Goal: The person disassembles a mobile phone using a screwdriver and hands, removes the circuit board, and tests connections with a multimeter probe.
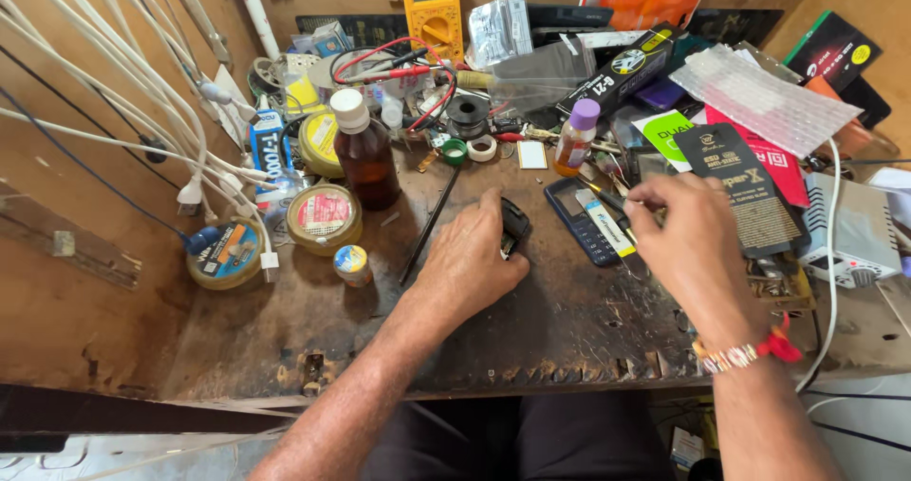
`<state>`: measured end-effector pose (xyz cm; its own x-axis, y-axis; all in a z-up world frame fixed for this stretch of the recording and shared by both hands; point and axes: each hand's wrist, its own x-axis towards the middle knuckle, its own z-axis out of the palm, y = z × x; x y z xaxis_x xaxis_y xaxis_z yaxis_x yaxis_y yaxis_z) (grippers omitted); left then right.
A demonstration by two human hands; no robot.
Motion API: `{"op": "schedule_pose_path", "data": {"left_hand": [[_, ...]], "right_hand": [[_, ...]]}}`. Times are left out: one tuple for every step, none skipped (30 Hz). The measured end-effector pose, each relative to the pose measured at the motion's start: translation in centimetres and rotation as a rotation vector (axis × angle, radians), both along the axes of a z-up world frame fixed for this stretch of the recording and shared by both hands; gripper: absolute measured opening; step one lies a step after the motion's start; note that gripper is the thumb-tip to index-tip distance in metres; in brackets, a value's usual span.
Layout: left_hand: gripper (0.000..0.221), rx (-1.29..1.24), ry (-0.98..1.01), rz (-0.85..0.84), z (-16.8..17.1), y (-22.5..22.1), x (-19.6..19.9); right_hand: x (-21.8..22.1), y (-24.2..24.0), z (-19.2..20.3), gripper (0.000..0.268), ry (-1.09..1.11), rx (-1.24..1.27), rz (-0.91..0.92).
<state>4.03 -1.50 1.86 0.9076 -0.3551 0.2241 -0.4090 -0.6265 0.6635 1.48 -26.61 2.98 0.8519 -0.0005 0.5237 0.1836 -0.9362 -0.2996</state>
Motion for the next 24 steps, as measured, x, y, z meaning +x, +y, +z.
{"op": "schedule_pose_path", "data": {"left_hand": [[0.058, -0.004, 0.019, 0.021, 0.0, 0.0, 0.1], [0.054, -0.008, 0.039, 0.041, 0.0, 0.1, 0.1], [0.050, -0.011, 0.061, 0.064, -0.1, 0.2, 0.2], [0.054, -0.155, 0.129, 0.092, -0.3, 0.2, 0.5], [0.058, -0.302, 0.201, 0.118, -0.6, 0.1, 0.9], [0.062, -0.448, 0.272, 0.145, -0.9, 0.1, 1.4], [0.066, -0.568, 0.350, 0.126, -1.3, 0.1, 1.9], [0.070, -0.688, 0.427, 0.108, -1.6, 0.1, 2.4], [0.075, -0.806, 0.502, 0.087, -2.0, 0.1, 2.8], [0.079, -0.803, 0.507, 0.107, -2.2, 0.3, 3.1], [0.084, -0.802, 0.511, 0.127, -2.4, 0.3, 3.4], [0.089, -0.800, 0.514, 0.146, -2.6, 0.3, 3.6], [0.088, -0.796, 0.505, 0.137, -2.7, 0.4, 3.6], [0.088, -0.791, 0.494, 0.128, -2.8, 0.3, 3.6], [0.087, -0.786, 0.486, 0.120, -3.0, 0.3, 3.4], [0.089, -0.795, 0.471, 0.105, -3.1, 0.4, 3.4], [0.090, -0.806, 0.460, 0.087, -3.3, 0.4, 3.2], [0.092, -0.817, 0.449, 0.069, -3.5, 0.4, 3.1], [0.092, -0.821, 0.398, 0.066, -3.6, 0.3, 3.1], [0.093, -0.824, 0.348, 0.063, -3.7, 0.2, 3.0], [0.093, -0.824, 0.301, 0.059, -3.9, 0.0, 2.9], [0.093, -0.785, 0.278, 0.077, -4.0, 0.0, 2.7], [0.092, -0.744, 0.256, 0.093, -4.0, -0.1, 2.6], [0.091, -0.703, 0.233, 0.108, -3.9, -0.1, 2.4]], "right_hand": [[0.5, 0.1, 0.0, 0.012, 0.038, -0.038, -0.007], [0.9, 0.2, 0.1, 0.013, 0.075, -0.076, -0.014], [1.1, 0.2, 0.1, 0.014, 0.084, -0.098, -0.026], [1.3, 0.2, 0.2, 0.015, 0.093, -0.120, -0.037], [1.4, 0.1, 0.3, 0.016, 0.105, -0.145, -0.050], [1.7, 0.1, 0.3, 0.018, 0.169, -0.122, -0.068], [2.0, -0.1, 0.4, 0.020, 0.233, -0.100, -0.089], [2.3, -0.2, 0.6, 0.023, 0.297, -0.078, -0.110], [2.8, -0.2, 0.7, 0.024, 0.352, -0.063, -0.149], [3.2, -0.2, 0.7, 0.025, 0.407, -0.048, -0.189], [3.7, -0.2, 0.9, 0.026, 0.461, -0.035, -0.229], [3.9, -0.3, 1.1, 0.026, 0.493, -0.044, -0.244], [4.2, -0.3, 1.4, 0.027, 0.524, -0.051, -0.255], [4.5, -0.2, 1.6, 0.027, 0.555, -0.057, -0.265], [4.8, -0.1, 1.7, 0.028, 0.554, -0.080, -0.259], [5.0, 0.1, 1.9, 0.030, 0.552, -0.103, -0.252], [5.1, 0.1, 2.0, 0.031, 0.552, -0.130, -0.248], [4.9, 0.1, 2.1, 0.031, 0.555, -0.117, -0.275], [4.7, 0.1, 2.4, 0.031, 0.555, -0.105, -0.297], [4.5, 0.3, 2.6, 0.030, 0.554, -0.093, -0.319], [4.0, 0.3, 2.7, 0.031, 0.470, -0.054, -0.290], [3.2, 0.2, 2.9, 0.031, 0.387, -0.015, -0.262], [2.5, 0.3, 3.0, 0.031, 0.302, 0.026, -0.236], [1.8, 0.6, 3.2, 0.030, 0.234, 0.101, -0.200]]}}
